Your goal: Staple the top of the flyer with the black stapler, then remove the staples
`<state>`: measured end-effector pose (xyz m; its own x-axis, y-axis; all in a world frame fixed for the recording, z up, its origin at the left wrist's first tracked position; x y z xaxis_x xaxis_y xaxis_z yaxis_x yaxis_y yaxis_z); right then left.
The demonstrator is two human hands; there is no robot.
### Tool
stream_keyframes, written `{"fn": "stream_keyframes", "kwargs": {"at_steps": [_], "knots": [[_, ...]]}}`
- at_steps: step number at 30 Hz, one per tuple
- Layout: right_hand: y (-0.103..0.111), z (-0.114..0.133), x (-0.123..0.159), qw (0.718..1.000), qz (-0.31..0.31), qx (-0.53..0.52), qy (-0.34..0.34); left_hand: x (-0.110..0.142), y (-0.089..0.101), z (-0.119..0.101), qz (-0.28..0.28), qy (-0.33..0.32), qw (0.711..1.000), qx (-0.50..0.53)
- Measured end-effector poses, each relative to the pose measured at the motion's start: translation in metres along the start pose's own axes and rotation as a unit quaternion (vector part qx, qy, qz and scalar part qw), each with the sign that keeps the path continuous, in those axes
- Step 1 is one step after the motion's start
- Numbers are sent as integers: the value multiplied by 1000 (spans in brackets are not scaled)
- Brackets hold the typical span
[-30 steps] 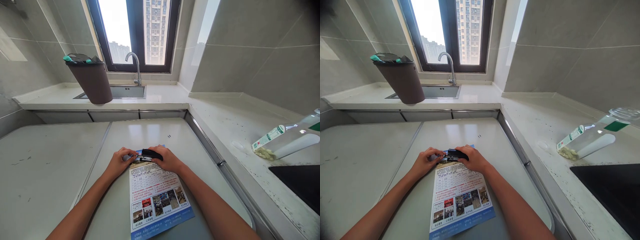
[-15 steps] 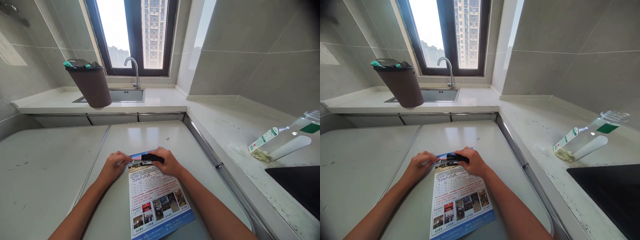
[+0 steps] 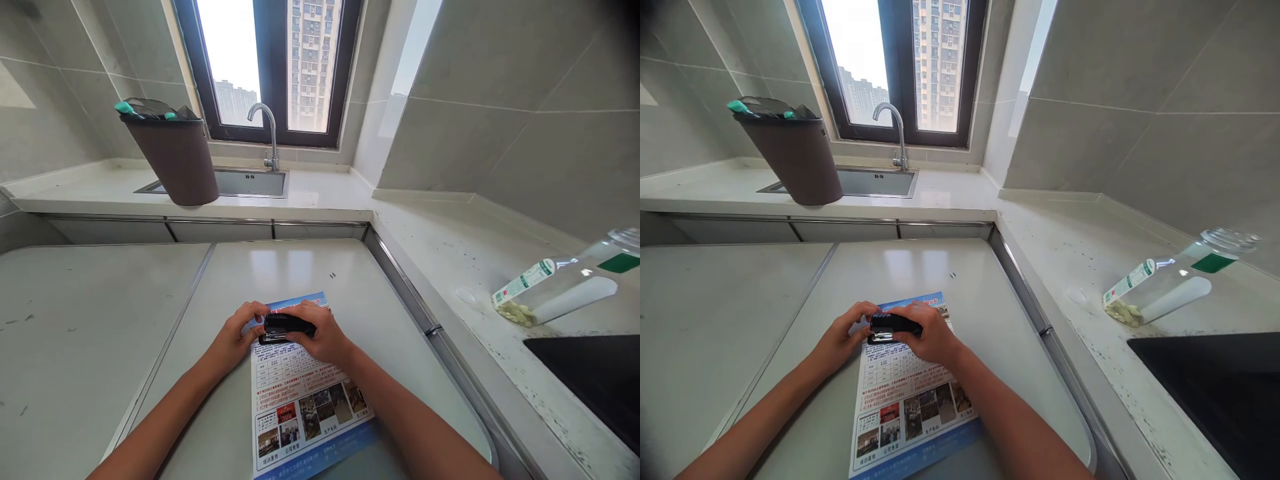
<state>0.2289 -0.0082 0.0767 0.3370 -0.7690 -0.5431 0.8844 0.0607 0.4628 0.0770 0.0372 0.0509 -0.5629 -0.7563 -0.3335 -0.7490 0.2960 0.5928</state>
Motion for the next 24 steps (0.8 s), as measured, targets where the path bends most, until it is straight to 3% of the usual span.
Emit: {"fn": "stream_keyframes", "kwargs": {"at_steps": [3, 7, 13, 19, 24], "knots": [[5, -3, -1, 1000, -4, 1, -8, -1, 4, 4, -16, 18, 999, -23], [34, -20, 0, 994, -81, 47, -57, -4, 10, 17, -49, 42, 992, -111], [90, -53, 11, 953, -175, 209, -135, -4, -9, 35, 3, 42, 964, -264], [110, -79, 22, 930, -174, 274, -169, -2, 2, 30, -25, 82, 985, -151], [116, -89, 31, 923, -170, 283, -196, 4, 37, 47, -137, 154, 979, -15]]}}
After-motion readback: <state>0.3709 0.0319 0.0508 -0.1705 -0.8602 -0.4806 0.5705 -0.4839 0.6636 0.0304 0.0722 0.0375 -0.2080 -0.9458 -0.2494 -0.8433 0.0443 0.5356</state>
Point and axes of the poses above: each hand's wrist, its own x-axis away from the middle knuckle, its own y-axis out of the back of the hand, z = x × y, the point moved 10 cm from there along -x, towards the middle knuckle, and after that the axes turned 1 degree about y, right-handed, at the moved point
